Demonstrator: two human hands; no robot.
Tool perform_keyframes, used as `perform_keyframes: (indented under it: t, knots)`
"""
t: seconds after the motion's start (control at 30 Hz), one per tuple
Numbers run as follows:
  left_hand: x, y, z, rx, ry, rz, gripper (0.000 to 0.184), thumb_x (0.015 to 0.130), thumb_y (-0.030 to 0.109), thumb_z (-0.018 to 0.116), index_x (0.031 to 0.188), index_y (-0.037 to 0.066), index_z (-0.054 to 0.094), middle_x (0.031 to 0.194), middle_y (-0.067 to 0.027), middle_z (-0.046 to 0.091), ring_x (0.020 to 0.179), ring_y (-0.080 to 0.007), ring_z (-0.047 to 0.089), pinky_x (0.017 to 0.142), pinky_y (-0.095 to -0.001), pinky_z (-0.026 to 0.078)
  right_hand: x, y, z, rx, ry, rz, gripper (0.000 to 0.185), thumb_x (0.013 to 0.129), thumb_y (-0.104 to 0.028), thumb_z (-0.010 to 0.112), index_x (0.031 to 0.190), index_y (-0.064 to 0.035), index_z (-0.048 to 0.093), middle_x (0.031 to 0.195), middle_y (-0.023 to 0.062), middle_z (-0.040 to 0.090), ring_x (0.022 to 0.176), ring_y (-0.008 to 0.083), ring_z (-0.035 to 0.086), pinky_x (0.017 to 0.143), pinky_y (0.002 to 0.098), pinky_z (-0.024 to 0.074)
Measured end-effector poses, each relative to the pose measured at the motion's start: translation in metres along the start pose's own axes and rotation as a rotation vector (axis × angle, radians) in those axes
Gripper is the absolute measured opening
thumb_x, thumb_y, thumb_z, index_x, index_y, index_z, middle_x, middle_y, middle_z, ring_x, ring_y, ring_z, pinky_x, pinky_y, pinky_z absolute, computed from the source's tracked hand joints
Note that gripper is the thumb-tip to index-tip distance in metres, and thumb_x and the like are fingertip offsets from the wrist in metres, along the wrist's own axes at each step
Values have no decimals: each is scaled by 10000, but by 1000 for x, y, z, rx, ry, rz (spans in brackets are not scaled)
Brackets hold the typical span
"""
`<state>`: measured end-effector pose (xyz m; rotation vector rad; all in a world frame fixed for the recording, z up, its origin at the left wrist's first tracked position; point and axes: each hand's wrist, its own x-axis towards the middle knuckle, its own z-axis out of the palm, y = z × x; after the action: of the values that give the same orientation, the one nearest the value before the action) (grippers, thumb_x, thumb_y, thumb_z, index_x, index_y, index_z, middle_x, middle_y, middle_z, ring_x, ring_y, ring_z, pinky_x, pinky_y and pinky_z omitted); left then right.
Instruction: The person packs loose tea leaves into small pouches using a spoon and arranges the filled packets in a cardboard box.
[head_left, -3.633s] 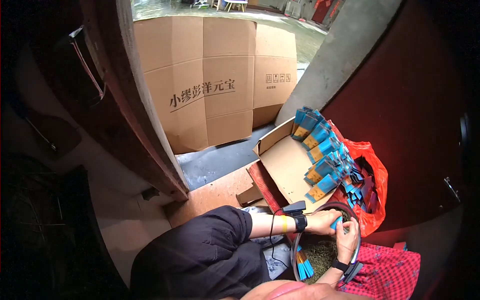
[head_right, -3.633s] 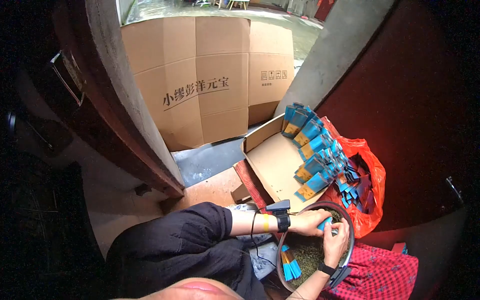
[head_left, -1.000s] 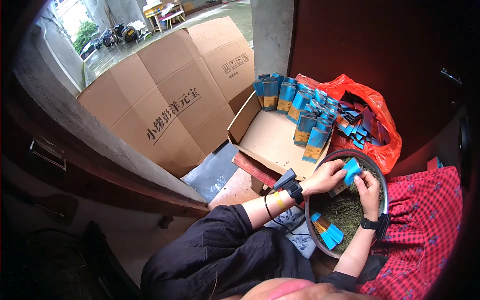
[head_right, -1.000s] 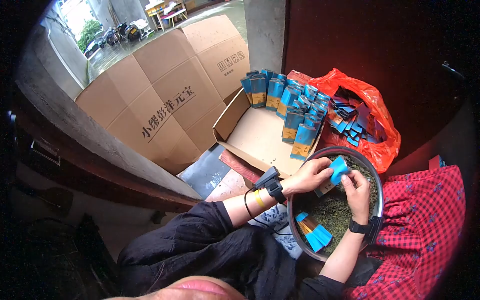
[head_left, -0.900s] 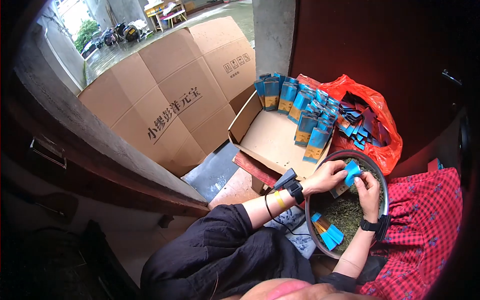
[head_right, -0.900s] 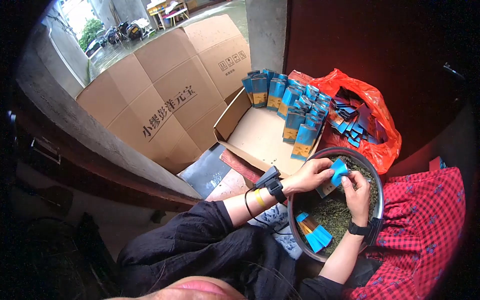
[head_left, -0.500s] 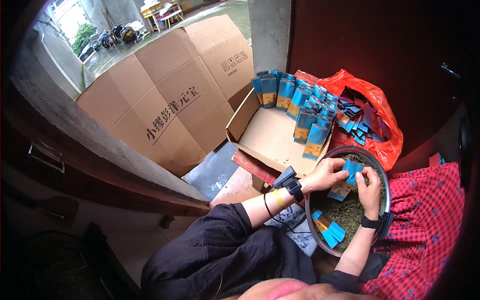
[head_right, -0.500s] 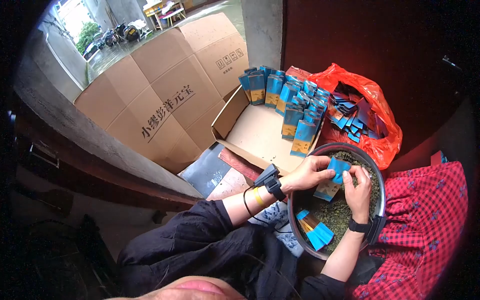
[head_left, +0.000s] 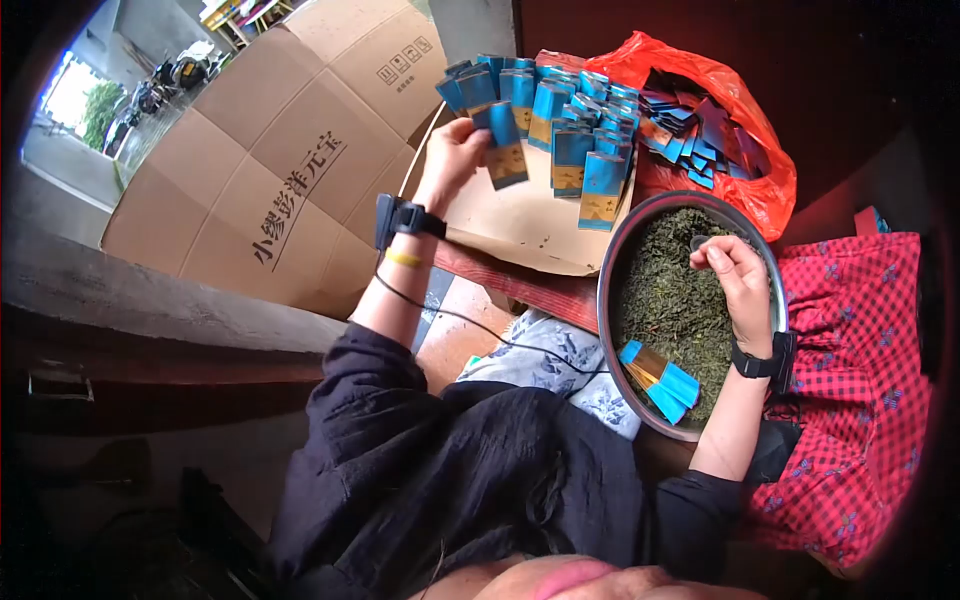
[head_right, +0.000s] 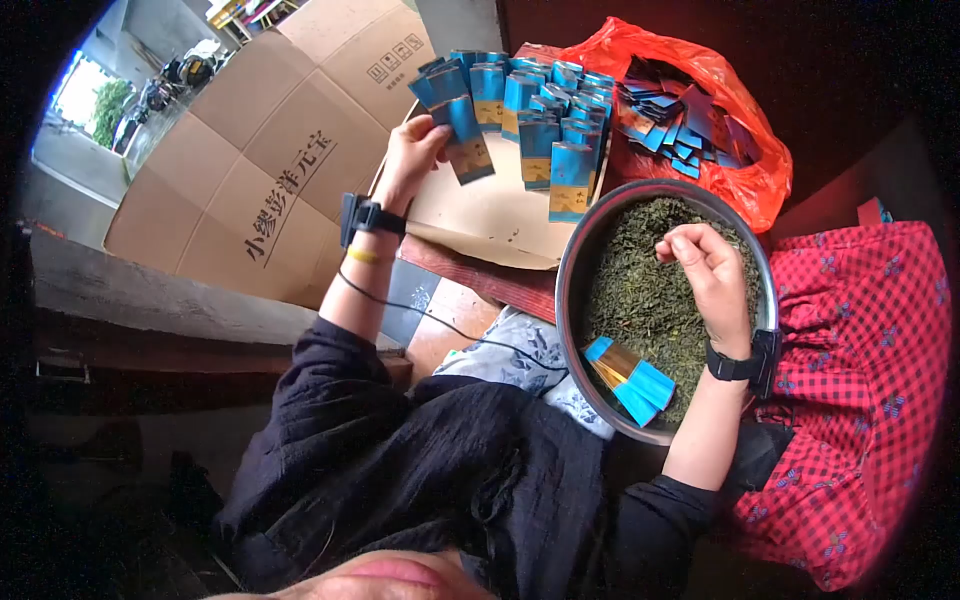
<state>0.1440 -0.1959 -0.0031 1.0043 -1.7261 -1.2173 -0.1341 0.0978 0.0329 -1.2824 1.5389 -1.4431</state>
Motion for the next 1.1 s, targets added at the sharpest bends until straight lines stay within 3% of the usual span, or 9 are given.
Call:
perform_keyframes:
  t: [0.3,0.4,0.57,0.6,0.87,0.93,0.97,1.03,1.1]
  knots:
    - [92,-36,19,150,92,-67,269,816,143,628,1035,-14,639,848,-123,687,669,-179,677,586,-297,557,1,1,3,-5,-45,38,188,952,-186,551,944,-2,590,864,56,634,817,133,603,786,274,477]
    - [105,-59,29,155,161,-112,529,740,187,703,1201,-16,543,1078,-165,646,935,-237,650,780,-322,533,0,-1,4,-21,-38,41,199,953,-191,548,939,4,589,861,57,636,809,130,601,782,273,477]
    - [84,-62,35,80,113,-104,514,731,192,748,1158,-22,560,954,-105,650,845,-165,612,701,-308,525,5,9,-2,-61,-35,-10,170,960,-141,512,943,9,590,862,29,622,802,109,589,765,255,475]
    - [71,-49,35,54,8,-120,506,827,207,686,1250,1,500,1094,-103,615,920,-183,625,697,-327,531,7,12,-4,-79,-41,-27,170,960,-140,513,941,10,590,858,25,619,801,103,588,755,250,479]
    - [-97,74,129,38,-966,123,188,924,91,558,1047,-28,636,946,-105,681,846,-152,650,810,-269,516,12,49,-21,-235,-55,16,180,950,-165,538,969,0,605,852,22,630,779,90,595,720,227,497]
    - [-137,93,159,143,-1289,288,240,828,164,647,1024,26,655,864,-171,674,792,-239,668,733,-321,512,11,42,-17,-150,-52,53,188,948,-167,541,976,5,610,864,36,641,801,105,614,735,238,509]
    - [-149,89,173,278,-1407,461,304,829,152,671,1078,-13,615,1030,-161,647,952,-247,644,821,-333,501,11,37,-16,-119,-36,73,191,946,-168,543,978,8,611,868,41,644,808,110,619,739,244,514]
    - [-167,81,193,346,-1421,678,497,769,176,693,1194,-21,525,1127,-203,593,1029,-366,579,895,-407,460,13,42,-20,-162,-63,37,203,947,-177,551,984,13,611,877,45,644,825,112,625,749,250,520]
    - [-174,80,200,466,-1477,734,536,751,209,715,1197,-17,519,1095,-216,599,1031,-361,581,893,-407,460,13,42,-21,-159,-57,1,214,950,-190,550,990,12,609,887,45,642,830,110,623,745,248,519]
